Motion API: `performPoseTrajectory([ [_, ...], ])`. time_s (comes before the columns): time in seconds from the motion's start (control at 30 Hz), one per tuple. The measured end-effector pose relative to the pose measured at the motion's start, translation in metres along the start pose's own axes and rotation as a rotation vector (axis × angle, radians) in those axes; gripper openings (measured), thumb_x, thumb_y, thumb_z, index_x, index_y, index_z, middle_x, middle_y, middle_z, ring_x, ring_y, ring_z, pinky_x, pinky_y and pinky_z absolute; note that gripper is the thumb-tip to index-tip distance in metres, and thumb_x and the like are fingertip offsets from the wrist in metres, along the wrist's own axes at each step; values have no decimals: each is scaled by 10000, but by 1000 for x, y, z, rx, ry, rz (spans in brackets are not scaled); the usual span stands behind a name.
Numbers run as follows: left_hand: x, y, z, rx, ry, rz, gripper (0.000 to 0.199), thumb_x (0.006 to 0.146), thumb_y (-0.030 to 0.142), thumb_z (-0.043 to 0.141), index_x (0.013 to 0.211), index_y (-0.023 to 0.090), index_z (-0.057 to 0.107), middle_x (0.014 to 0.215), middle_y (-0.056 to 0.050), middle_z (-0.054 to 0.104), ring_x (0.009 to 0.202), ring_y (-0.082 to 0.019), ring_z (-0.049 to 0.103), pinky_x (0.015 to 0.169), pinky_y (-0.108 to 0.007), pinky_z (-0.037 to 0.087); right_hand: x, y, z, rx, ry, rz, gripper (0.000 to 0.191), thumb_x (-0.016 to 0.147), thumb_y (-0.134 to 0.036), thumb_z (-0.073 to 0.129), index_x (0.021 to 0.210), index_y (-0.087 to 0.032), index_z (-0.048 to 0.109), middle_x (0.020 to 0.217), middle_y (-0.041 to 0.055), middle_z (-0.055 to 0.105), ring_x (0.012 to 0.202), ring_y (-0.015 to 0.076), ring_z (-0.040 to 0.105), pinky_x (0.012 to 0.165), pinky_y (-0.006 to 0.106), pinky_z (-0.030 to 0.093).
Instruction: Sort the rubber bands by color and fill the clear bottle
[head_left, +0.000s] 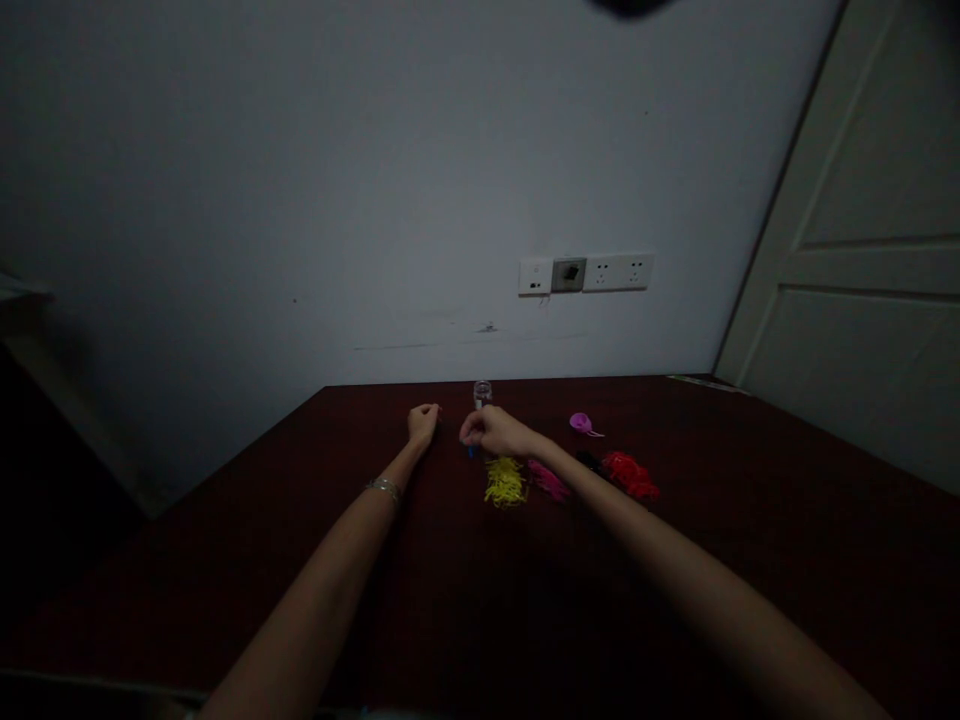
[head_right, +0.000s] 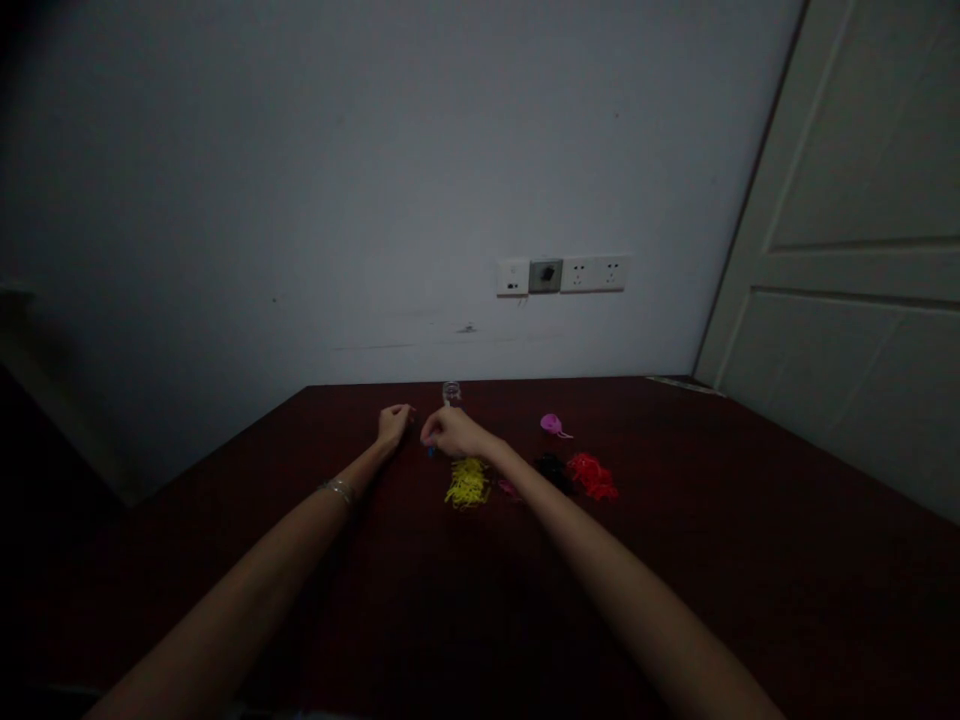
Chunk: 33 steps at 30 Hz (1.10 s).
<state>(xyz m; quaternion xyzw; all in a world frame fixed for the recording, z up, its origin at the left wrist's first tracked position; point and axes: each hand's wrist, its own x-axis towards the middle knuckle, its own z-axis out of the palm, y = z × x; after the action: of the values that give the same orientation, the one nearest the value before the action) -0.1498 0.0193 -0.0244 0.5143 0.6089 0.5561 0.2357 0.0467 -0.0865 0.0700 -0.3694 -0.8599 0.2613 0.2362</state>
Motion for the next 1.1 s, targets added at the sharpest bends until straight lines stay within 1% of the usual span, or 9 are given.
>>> performPoseTrajectory([
  [0.13,-2,2,0,15,6,32,245,672,299,450,652,131,627,500,-3,538,484,-112,475,488,-206,337,27,8,-38,56,178,52,171,752,-141,545,856,-76,664,617,23,614,499,67,489,520,183,378],
  [0.2,-3,3,-1,2,11,21,251,673,302,444,659,129,625,491,-1,529,476,-112,468,482,-204,330,41,11,-52,45,264,60,164,749,-124,553,857,-67,662,647,39,627,527,72,510,540,183,391],
  [0.27,-5,4,-3,-14,26,19,250,672,302,442,654,128,621,478,1,516,469,-110,460,479,-204,326,52,14,-62,-1,352,57,161,744,-111,559,856,-59,663,713,66,648,586,84,534,569,187,403],
  [0.37,-7,6,-6,-48,59,20,239,670,297,445,651,128,613,464,6,499,453,-106,445,471,-203,319,65,18,-68,-100,411,66,168,738,-107,564,861,-59,669,777,86,664,642,98,552,604,198,414],
  [0.5,-10,9,-6,-85,66,8,242,677,304,434,652,130,602,449,13,481,423,-101,426,449,-203,300,75,22,-68,-193,410,83,153,735,-116,571,836,-94,684,776,66,675,677,107,572,640,200,419],
  [0.6,-9,8,-5,-86,66,6,244,676,306,433,638,133,601,441,15,479,421,-102,430,455,-204,309,78,25,-66,-241,378,72,152,724,-117,586,829,-102,695,780,65,683,708,117,588,654,197,416],
  [0.83,-7,5,-4,-47,67,-7,254,691,297,434,676,129,624,449,11,492,427,-104,445,452,-198,326,74,32,-65,-300,307,73,165,721,-123,591,831,-98,712,798,80,696,733,140,613,659,199,417],
  [0.97,-8,6,-5,-56,75,-10,250,692,290,434,678,126,623,452,8,495,428,-104,445,451,-197,328,71,30,-66,-315,270,85,183,729,-119,585,859,-91,711,820,96,700,739,142,619,653,193,420],
  [1.1,-8,5,-5,-65,62,9,244,691,292,430,651,132,611,444,13,490,417,-99,436,455,-199,327,69,27,-66,-317,259,75,193,724,-93,578,864,-88,710,839,104,701,751,143,622,661,192,425],
])
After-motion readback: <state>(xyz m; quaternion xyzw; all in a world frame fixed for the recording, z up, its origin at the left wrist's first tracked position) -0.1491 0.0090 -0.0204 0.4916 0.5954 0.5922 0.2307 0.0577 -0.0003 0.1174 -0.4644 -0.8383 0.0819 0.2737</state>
